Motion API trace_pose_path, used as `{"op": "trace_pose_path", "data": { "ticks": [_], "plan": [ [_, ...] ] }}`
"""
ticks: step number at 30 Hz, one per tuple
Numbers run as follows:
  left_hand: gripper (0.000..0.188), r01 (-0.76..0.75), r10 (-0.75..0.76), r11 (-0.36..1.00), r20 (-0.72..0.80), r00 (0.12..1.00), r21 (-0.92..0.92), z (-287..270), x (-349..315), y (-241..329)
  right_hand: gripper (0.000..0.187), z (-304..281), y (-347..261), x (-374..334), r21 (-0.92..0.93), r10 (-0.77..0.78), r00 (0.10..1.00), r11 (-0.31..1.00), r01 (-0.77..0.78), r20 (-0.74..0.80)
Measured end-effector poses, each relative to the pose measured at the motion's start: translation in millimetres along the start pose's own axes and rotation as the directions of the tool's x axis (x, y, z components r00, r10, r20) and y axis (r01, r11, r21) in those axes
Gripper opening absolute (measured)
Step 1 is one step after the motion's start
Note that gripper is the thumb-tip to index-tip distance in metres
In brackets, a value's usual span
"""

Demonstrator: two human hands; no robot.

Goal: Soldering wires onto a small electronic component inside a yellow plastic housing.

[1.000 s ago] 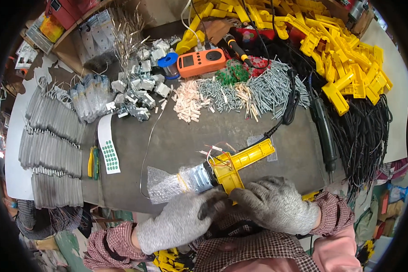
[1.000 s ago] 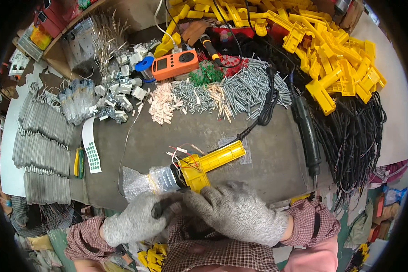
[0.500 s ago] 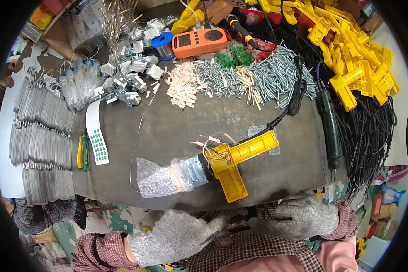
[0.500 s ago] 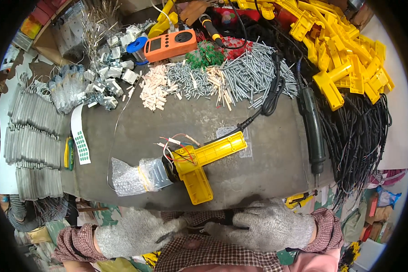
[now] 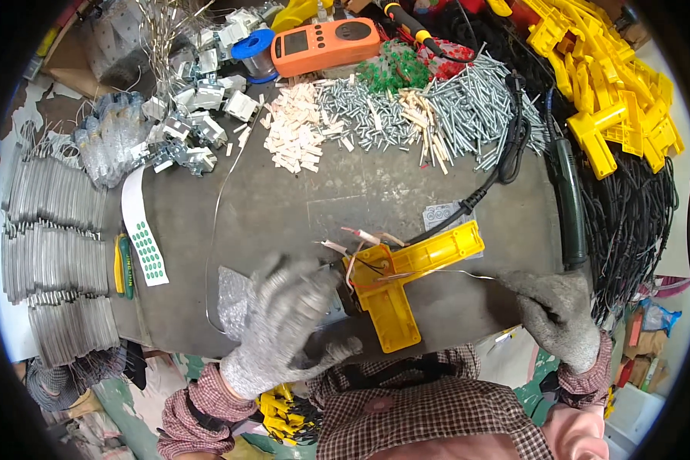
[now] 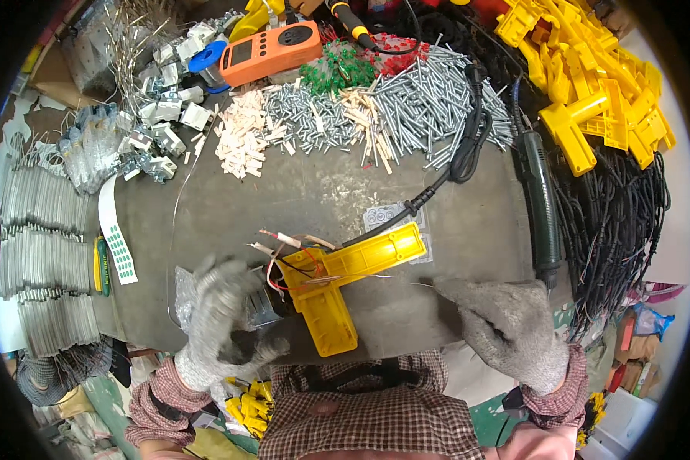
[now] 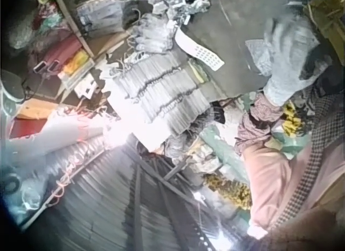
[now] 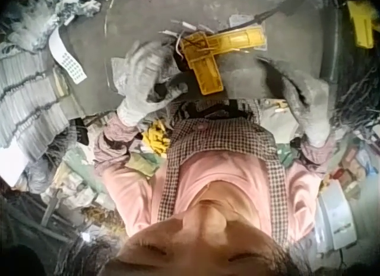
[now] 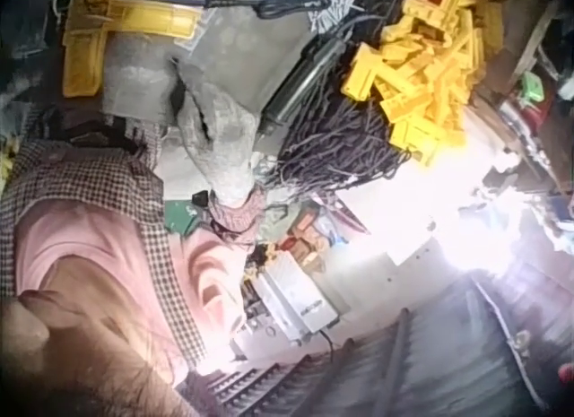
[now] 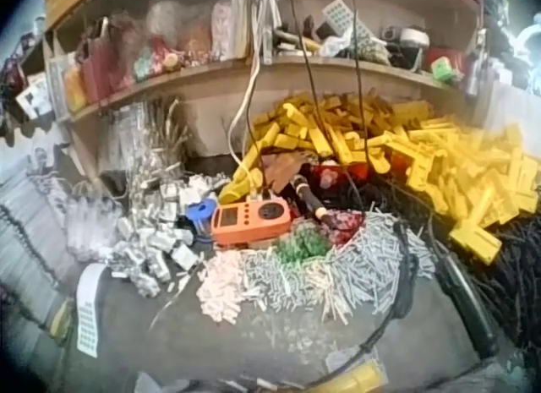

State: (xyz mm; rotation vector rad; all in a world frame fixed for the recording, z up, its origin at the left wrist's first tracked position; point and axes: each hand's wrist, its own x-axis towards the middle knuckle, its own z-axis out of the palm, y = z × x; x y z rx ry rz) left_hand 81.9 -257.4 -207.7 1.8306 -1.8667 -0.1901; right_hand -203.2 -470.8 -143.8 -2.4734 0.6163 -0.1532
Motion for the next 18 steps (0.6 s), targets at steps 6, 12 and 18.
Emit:
{"op": "trace_pose_path", "data": {
  "ticks": [6,12,18],
  "plan": [
    [0.08,0.021,-0.037,0.957,-0.051,0.998,-0.289,6.5,-0.4,-20.1,0.057,-12.8,-11.4,-1.9,-0.22,-0.175,0.98,0.957,0.191,0.09],
    [0.07,0.148,-0.187,0.948,-0.114,0.976,-0.282,8.9,1.6,-16.8,0.068,-1.1,-18.2,-8.6,-0.236,-0.164,0.986,0.957,0.167,0.033],
    [0.067,0.16,-0.193,0.958,-0.123,0.973,-0.239,7.6,3.5,-16.7,0.064,22.0,-19.8,-3.3,-0.244,-0.09,0.996,0.966,0.08,-0.029]
  ]
}}
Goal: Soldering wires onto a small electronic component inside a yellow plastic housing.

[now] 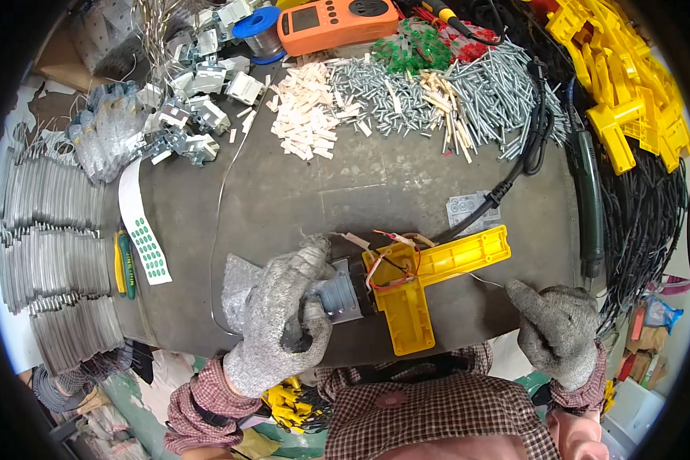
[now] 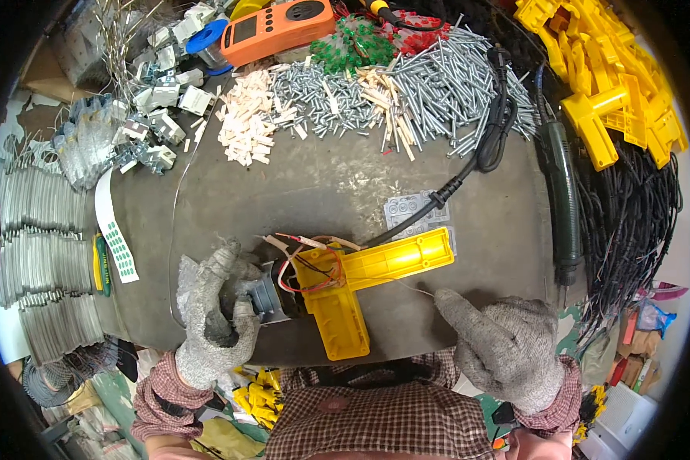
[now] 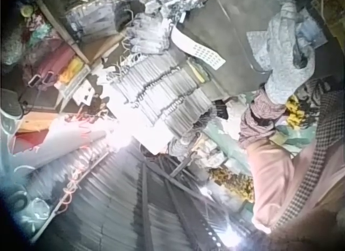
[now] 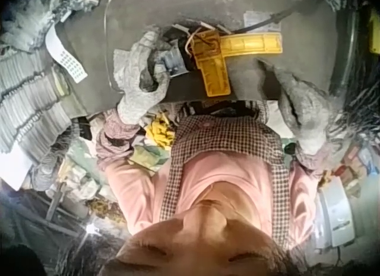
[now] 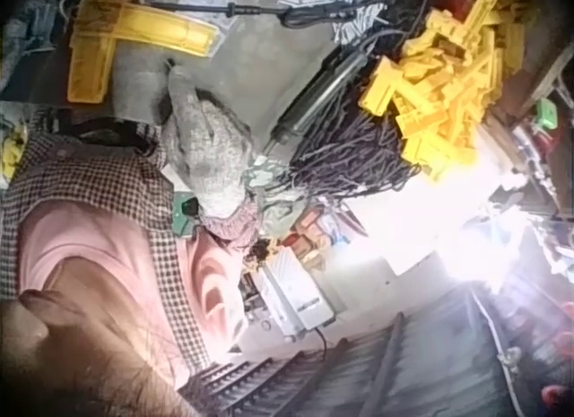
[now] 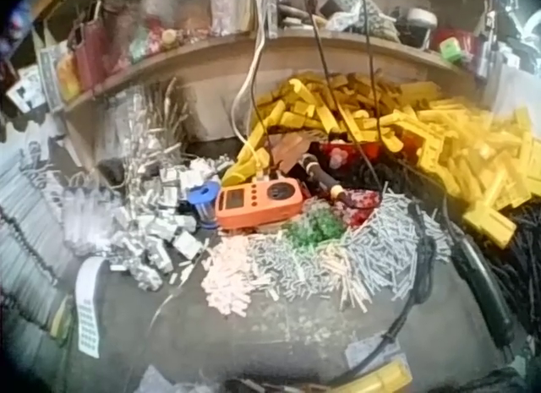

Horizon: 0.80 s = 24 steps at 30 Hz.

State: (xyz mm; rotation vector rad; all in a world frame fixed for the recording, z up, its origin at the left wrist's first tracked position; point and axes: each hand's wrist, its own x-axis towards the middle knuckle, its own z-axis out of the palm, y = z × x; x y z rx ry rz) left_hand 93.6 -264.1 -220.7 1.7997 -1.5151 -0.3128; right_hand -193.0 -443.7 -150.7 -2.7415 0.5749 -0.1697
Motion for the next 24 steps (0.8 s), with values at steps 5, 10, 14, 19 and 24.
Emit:
{"op": "trace_pose_path", "data": {
  "ticks": [5,10,14,19,24],
  "plan": [
    [0.066,0.006,-0.006,0.998,-0.002,1.0,-0.055,-0.6,-0.2,-0.6,0.064,-7.6,-5.2,-4.5,-0.106,-0.046,0.998,0.993,0.049,0.032],
    [0.067,0.015,-0.017,0.997,-0.016,1.0,-0.078,1.6,-3.4,-2.7,0.058,4.4,-13.0,11.8,0.073,-0.039,0.997,0.997,0.034,0.062],
    [0.069,0.035,-0.034,0.995,0.005,0.999,-0.094,1.1,0.3,-0.9,0.045,26.5,-14.7,23.8,0.364,-0.002,0.999,0.931,-0.018,0.055],
    [0.07,0.035,-0.034,0.991,0.006,0.999,-0.126,0.7,-2.2,-2.3,0.037,27.7,-17.4,23.4,0.564,0.184,0.97,0.789,-0.243,0.159],
    [0.07,0.042,-0.04,0.99,0.017,0.999,-0.135,1.7,-3.1,-5.0,0.036,24.0,-24.1,23.6,0.395,0.048,0.996,0.915,-0.076,0.082]
  ]
}}
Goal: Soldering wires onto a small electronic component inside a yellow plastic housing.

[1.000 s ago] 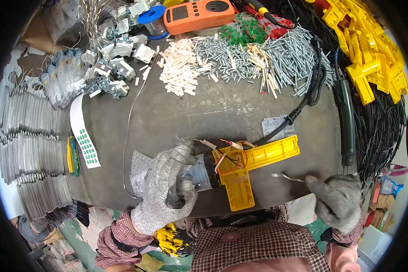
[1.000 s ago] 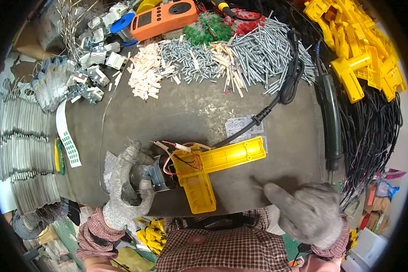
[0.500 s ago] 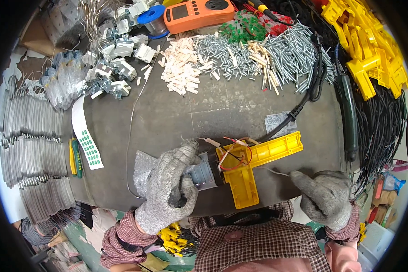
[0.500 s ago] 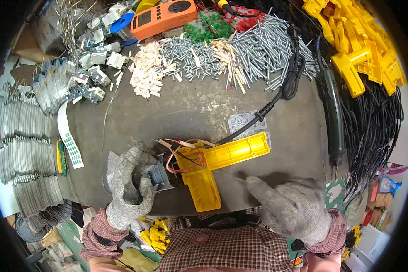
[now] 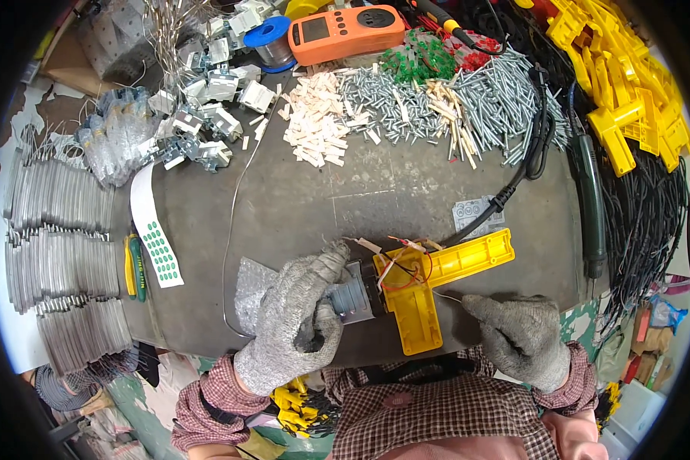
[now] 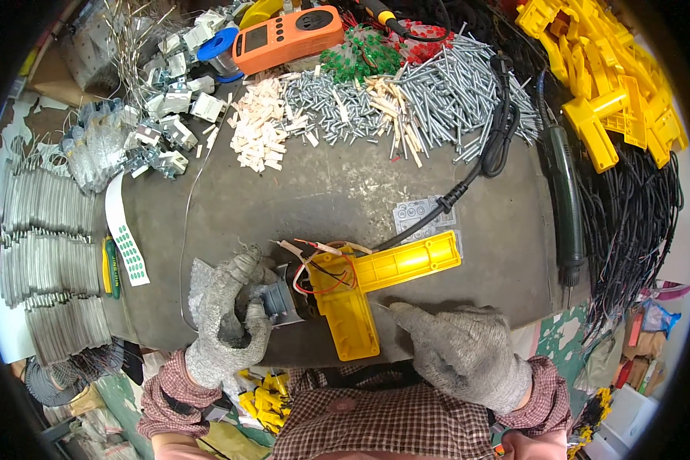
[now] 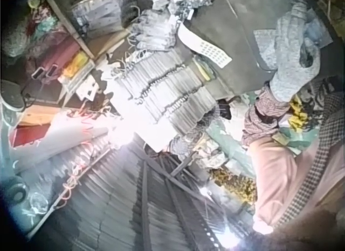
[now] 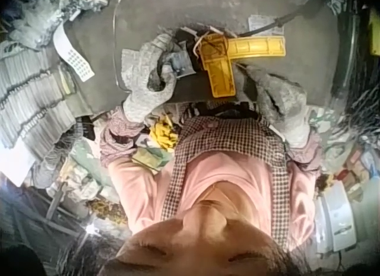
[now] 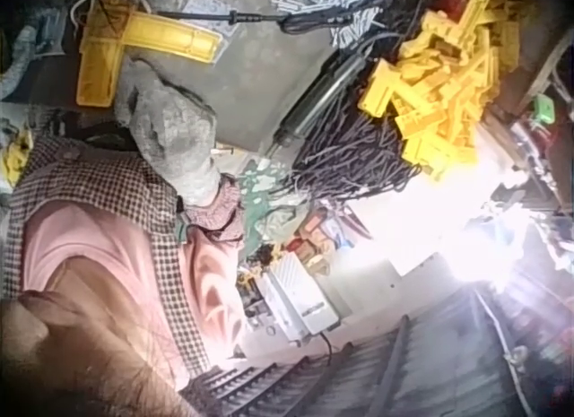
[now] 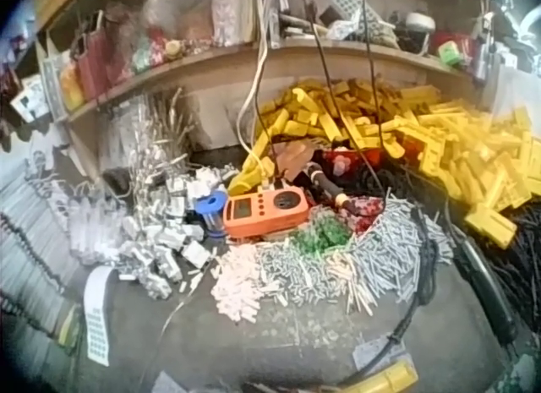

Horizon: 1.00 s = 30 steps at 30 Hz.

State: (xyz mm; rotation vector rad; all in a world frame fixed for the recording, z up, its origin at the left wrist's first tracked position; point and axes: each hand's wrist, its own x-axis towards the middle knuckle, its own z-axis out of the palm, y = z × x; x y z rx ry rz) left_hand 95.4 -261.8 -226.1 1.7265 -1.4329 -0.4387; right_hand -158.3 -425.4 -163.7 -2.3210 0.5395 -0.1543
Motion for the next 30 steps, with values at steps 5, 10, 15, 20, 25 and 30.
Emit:
{"op": "trace_pose_path", "data": {
  "ticks": [5,10,15,20,25,30],
  "plan": [
    [0.072,-0.035,0.032,0.997,0.037,0.999,0.071,-4.1,4.4,4.5,0.036,-3.4,-1.2,0.2,-0.067,-0.012,1.0,0.998,0.012,0.011],
    [0.071,-0.001,0.0,1.0,0.04,0.999,0.026,-3.0,1.3,2.4,0.041,-5.3,4.6,0.9,0.204,0.165,0.985,0.964,-0.173,0.054],
    [0.069,-0.029,0.029,0.999,0.024,0.999,-0.015,-1.5,3.1,2.2,0.038,1.5,5.6,-3.5,0.082,0.046,0.999,0.996,-0.044,-0.023],
    [0.068,-0.021,0.02,0.999,0.057,0.998,0.033,-4.3,3.4,3.2,0.04,-9.6,-2.8,-0.6,-0.085,0.004,0.997,0.996,0.002,0.075],
    [0.066,-0.043,0.042,0.999,0.056,0.998,0.015,-3.9,6.9,4.4,0.038,-4.0,2.6,-0.4,0.164,0.126,0.991,0.978,-0.13,0.033],
    [0.062,-0.072,0.072,0.997,0.049,0.996,-0.005,-2.9,7.3,3.1,0.037,0.6,5.7,-3.7,0.198,0.15,0.989,0.969,-0.149,0.007]
  ]
}}
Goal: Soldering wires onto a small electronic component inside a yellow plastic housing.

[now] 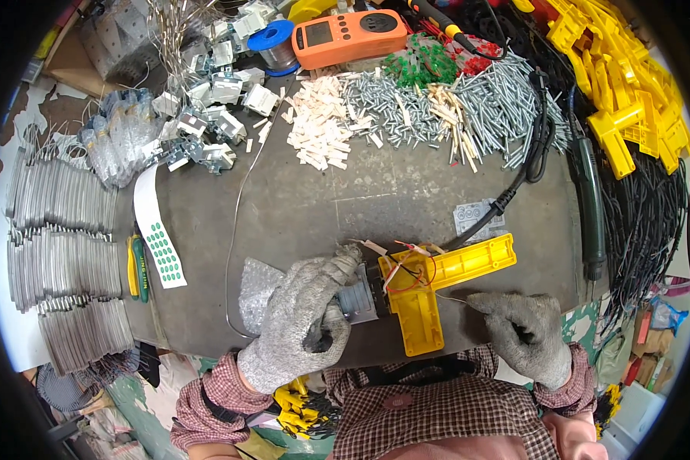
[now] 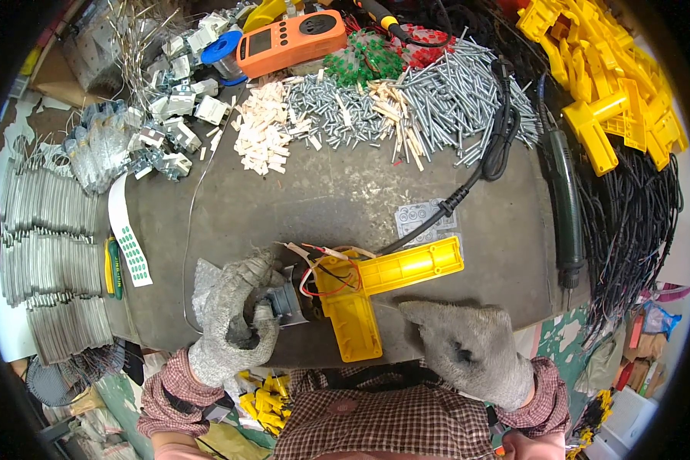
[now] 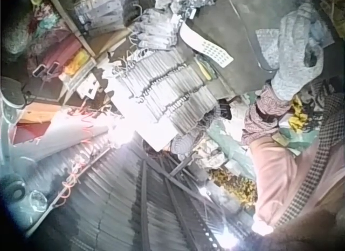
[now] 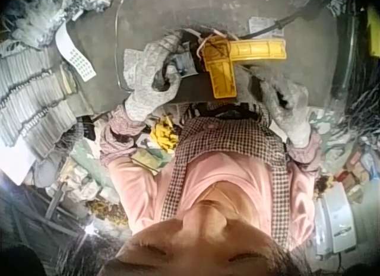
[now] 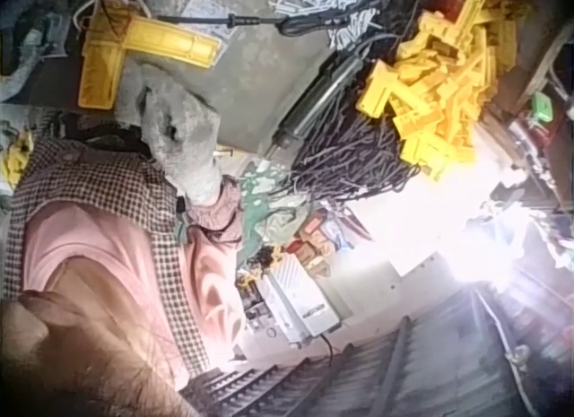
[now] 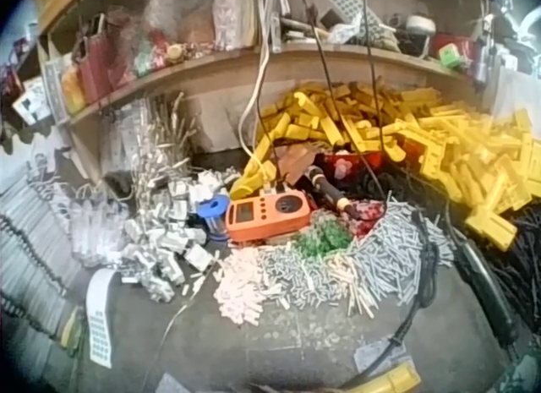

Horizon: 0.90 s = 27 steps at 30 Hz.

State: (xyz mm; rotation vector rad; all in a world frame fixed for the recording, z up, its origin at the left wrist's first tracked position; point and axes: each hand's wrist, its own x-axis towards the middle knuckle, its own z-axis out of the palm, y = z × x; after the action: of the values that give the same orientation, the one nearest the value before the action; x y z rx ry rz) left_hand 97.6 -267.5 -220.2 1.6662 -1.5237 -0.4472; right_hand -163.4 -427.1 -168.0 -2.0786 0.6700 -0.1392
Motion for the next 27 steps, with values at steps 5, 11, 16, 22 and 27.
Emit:
{"op": "trace_pose_path", "data": {
  "ticks": [5,11,16,22,27],
  "plan": [
    [0.063,-0.004,0.003,1.0,0.06,0.998,0.006,-2.5,4.1,3.2,0.044,-0.9,-3.5,-3.5,-0.307,-0.184,0.983,0.935,0.176,0.003],
    [0.071,-0.024,0.029,0.998,0.082,0.996,-0.055,1.0,0.8,-5.5,0.048,2.5,-2.2,-7.7,-0.358,-0.198,0.98,0.917,0.176,-0.028],
    [0.076,-0.052,0.062,0.996,0.15,0.987,-0.073,-5.7,8.9,-2.3,0.032,9.9,-10.5,-7.0,-0.177,-0.08,0.988,0.983,0.056,-0.131],
    [0.08,-0.077,0.094,0.992,0.179,0.979,-0.1,-7.2,9.0,-8.1,0.023,3.8,5.5,-17.6,0.157,0.137,0.99,0.979,-0.129,-0.042],
    [0.079,-0.105,0.123,0.989,0.187,0.975,-0.107,-5.7,9.9,-10.6,0.022,0.1,13.5,-21.6,0.198,0.138,0.99,0.97,-0.139,0.02]
  ]
}}
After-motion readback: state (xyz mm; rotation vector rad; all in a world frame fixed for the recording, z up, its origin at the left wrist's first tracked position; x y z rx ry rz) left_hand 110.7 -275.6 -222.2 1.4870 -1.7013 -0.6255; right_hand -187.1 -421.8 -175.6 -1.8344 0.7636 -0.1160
